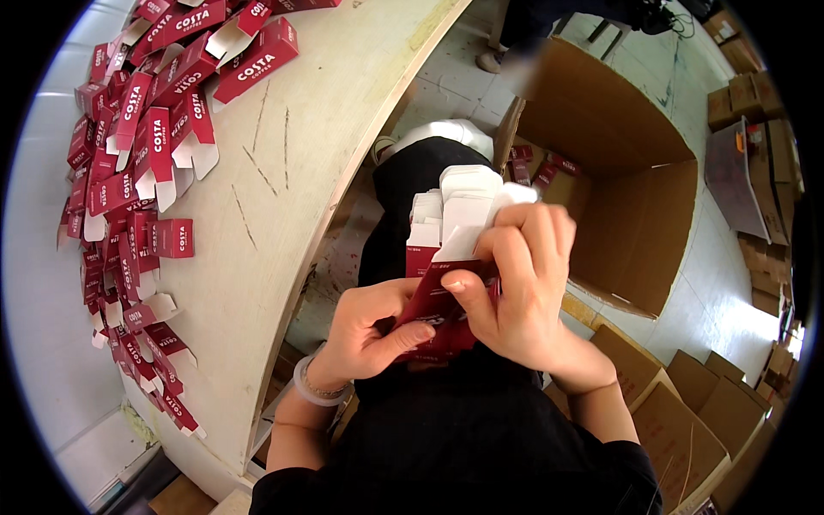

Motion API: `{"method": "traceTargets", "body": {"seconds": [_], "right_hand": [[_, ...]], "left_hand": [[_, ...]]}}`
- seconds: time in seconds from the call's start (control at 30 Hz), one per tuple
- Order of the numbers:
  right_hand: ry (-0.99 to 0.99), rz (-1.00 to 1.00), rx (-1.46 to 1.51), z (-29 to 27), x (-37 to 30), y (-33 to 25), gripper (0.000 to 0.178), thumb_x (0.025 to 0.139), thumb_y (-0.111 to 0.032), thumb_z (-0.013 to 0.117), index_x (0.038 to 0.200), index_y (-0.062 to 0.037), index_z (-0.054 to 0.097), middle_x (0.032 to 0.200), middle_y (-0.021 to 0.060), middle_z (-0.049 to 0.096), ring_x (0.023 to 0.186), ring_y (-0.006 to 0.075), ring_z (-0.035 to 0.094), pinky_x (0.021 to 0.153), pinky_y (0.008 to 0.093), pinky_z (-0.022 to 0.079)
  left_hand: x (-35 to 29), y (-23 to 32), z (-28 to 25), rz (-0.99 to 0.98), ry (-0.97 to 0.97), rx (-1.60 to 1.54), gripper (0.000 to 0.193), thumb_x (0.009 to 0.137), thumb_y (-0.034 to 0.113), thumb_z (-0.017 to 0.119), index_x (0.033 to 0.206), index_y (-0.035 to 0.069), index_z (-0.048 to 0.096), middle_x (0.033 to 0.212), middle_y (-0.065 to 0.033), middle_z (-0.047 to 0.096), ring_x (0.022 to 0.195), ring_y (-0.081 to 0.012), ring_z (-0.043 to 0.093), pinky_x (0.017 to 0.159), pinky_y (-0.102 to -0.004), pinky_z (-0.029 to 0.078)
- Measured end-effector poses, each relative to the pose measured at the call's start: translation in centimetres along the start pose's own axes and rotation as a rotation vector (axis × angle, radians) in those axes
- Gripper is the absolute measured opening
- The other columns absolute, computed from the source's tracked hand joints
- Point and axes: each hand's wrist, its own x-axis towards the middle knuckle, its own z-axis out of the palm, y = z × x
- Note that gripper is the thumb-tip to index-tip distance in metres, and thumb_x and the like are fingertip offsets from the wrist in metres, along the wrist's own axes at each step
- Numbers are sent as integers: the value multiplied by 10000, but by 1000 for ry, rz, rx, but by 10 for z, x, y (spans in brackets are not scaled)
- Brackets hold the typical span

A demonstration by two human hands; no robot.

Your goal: The person assembles small red cardboard boxes by folding the flaps and tucking them into slots. They pick up flat-packed boxes from a pile on a table, fold them into shape, and place the finished boxes into a larger cardboard carton on the floor.

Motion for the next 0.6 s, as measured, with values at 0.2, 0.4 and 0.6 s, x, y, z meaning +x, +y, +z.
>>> {"method": "traceTargets", "body": {"seconds": [0.2, 0.4, 0.6], "right_hand": [[255, -403, 163, 13, 28, -4, 592, 790, -643, 608, 610, -100, 458, 793, 75, 435, 753, 254, 388, 618, 344, 347], [234, -179, 577, 12, 14, 4, 464, 857, -458, 673, 940, -2, 659, 1015, 216, 621, 857, 287, 600, 700, 350, 493], [87, -266, 475, 9, 5, 0, 387, 846, -372, 690, 953, -2, 656, 843, 88, 657, 721, 247, 523, 717, 387, 441]], "left_hand": [[25, 15, 16, -57, -190, -412, 1046, 680, 248, 884, 1431, 46, 184, 1332, -80, 426, 1233, -175, 433, 1032, -371, 360], [26, 5, 14, 247, 175, -59, 1161, 711, 180, 868, 1505, 47, 32, 1447, -152, 322, 1311, -273, 407, 1050, -413, 396], [20, -13, 8, 443, 60, 68, 735, 847, 289, 752, 1402, 18, 354, 1301, -141, 499, 1147, -232, 546, 910, -340, 470]]}}
